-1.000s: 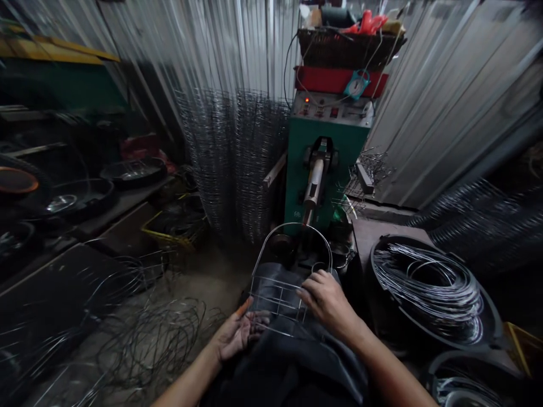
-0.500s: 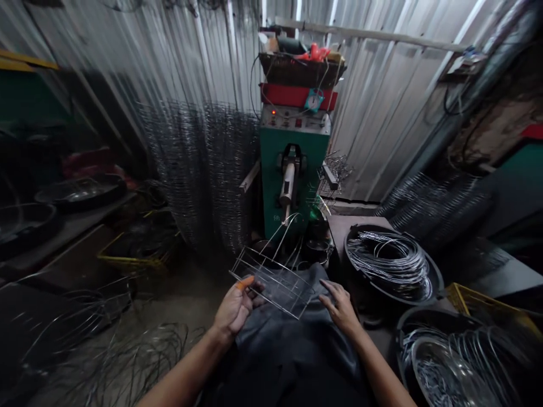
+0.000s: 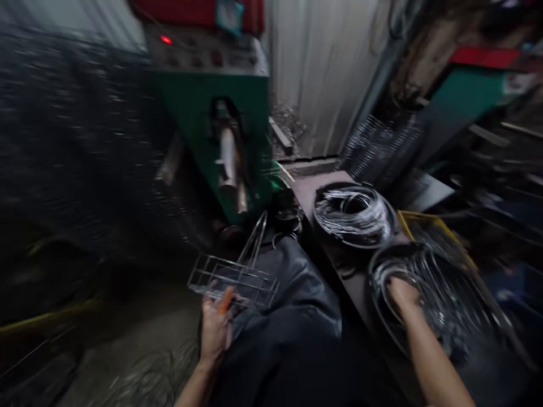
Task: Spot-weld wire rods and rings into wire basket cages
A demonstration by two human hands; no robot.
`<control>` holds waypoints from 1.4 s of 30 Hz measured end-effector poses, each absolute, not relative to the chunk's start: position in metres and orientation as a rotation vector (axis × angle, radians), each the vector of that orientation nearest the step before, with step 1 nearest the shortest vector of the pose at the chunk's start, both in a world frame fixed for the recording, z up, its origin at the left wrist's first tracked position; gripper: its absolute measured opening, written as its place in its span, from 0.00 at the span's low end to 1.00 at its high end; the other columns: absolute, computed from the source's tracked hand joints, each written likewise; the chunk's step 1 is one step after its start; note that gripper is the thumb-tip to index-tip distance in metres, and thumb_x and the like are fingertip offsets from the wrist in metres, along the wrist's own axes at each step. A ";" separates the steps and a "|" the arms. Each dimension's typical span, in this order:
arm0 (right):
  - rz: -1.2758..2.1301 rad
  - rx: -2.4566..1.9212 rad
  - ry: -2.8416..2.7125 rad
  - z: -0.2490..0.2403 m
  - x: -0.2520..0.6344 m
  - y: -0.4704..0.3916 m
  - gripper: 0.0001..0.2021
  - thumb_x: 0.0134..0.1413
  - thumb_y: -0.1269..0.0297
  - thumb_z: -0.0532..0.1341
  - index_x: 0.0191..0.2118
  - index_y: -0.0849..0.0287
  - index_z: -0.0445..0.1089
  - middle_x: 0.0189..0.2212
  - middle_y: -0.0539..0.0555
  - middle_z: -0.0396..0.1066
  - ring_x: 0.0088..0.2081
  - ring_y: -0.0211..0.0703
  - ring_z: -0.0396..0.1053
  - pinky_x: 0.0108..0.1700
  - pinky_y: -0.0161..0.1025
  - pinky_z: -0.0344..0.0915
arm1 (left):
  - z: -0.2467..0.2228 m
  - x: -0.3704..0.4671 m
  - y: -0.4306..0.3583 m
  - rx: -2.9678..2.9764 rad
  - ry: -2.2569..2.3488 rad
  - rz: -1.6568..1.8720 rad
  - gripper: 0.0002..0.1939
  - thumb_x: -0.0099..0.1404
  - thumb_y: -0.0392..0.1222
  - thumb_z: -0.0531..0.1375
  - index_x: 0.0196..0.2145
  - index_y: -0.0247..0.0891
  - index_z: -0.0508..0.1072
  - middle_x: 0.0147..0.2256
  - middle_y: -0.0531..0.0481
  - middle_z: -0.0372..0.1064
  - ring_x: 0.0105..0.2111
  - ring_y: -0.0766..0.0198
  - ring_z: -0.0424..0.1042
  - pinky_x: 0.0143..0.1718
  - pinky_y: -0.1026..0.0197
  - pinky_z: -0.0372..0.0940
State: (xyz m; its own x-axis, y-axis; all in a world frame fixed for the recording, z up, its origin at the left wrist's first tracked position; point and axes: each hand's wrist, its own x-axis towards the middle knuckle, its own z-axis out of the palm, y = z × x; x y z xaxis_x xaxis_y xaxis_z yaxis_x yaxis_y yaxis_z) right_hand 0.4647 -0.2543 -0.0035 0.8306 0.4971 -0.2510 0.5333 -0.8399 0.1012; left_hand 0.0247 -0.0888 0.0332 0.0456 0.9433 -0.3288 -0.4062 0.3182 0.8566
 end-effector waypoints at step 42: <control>-0.372 2.724 0.757 -0.010 0.455 -0.290 0.17 0.52 0.82 0.46 0.36 0.73 0.72 0.37 0.73 0.71 0.42 0.56 0.71 0.41 0.42 0.64 | 0.036 0.040 -0.073 0.693 1.109 1.012 0.38 0.44 0.37 0.67 0.52 0.50 0.58 0.30 0.57 0.63 0.29 0.69 0.66 0.33 0.58 0.70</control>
State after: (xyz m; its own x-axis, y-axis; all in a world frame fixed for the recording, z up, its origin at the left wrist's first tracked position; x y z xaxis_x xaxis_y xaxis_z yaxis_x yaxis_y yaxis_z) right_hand 0.4551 -0.2897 -0.0104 0.8286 0.4595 -0.3198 0.5341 -0.8200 0.2057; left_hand 0.0397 -0.0725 0.0363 0.1072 0.9144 -0.3904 -0.3058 0.4040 0.8621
